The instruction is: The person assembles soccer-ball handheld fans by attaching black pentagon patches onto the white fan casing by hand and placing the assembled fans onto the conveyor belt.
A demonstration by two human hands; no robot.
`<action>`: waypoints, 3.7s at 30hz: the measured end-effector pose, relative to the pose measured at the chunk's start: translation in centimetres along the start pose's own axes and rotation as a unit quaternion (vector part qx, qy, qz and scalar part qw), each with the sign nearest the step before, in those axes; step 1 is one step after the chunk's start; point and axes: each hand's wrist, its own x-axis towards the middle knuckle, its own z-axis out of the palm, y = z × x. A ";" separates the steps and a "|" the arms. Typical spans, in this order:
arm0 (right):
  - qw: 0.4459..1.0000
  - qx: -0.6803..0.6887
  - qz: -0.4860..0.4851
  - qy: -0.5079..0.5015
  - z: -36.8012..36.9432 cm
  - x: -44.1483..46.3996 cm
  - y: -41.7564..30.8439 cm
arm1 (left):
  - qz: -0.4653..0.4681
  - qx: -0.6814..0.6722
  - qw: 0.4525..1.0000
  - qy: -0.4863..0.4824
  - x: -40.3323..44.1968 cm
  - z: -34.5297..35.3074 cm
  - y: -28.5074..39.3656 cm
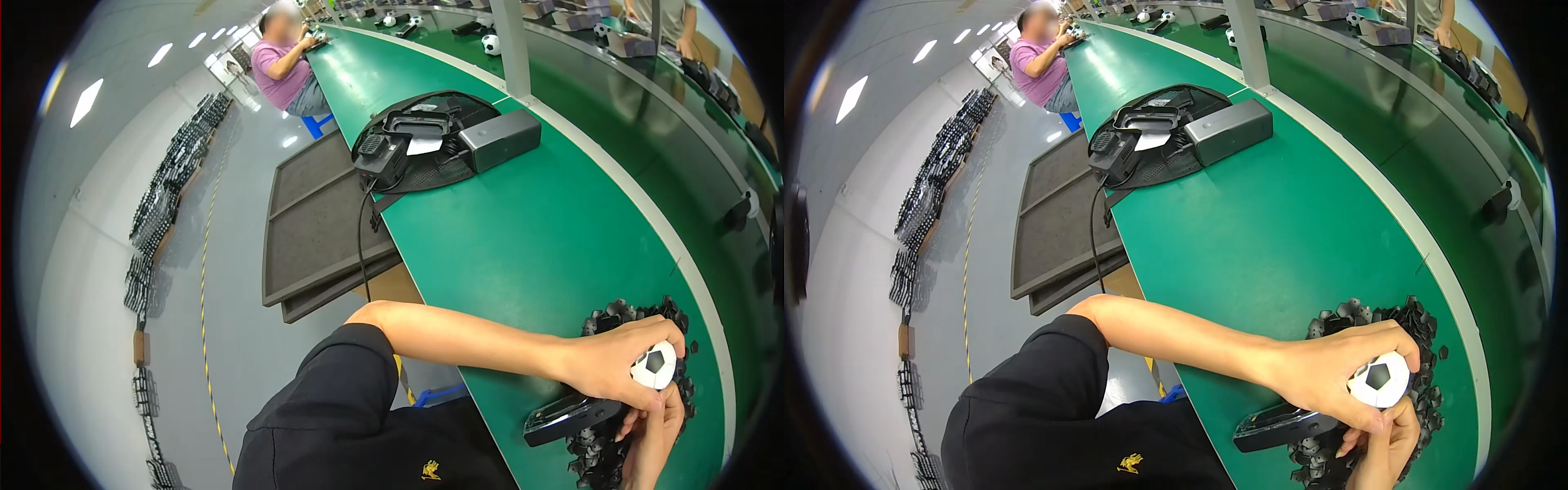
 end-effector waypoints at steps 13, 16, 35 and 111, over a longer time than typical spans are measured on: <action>0.790 -0.487 -0.334 0.168 1.5 -0.4 -3.0 | 0.039 -0.004 0.999 0.029 -0.1 0.1 -0.4; 0.652 -0.637 -0.387 0.141 1.4 -0.4 -3.1 | 0.025 -0.019 0.999 0.025 -0.1 0.0 0.0; 0.826 -0.353 -0.413 0.153 1.7 -0.9 -2.6 | -0.261 -0.354 0.897 -0.044 -0.2 1.0 0.7; 0.821 -0.464 -0.307 0.126 0.4 0.2 -2.7 | -0.184 -0.435 0.881 -0.003 0.3 -1.1 0.1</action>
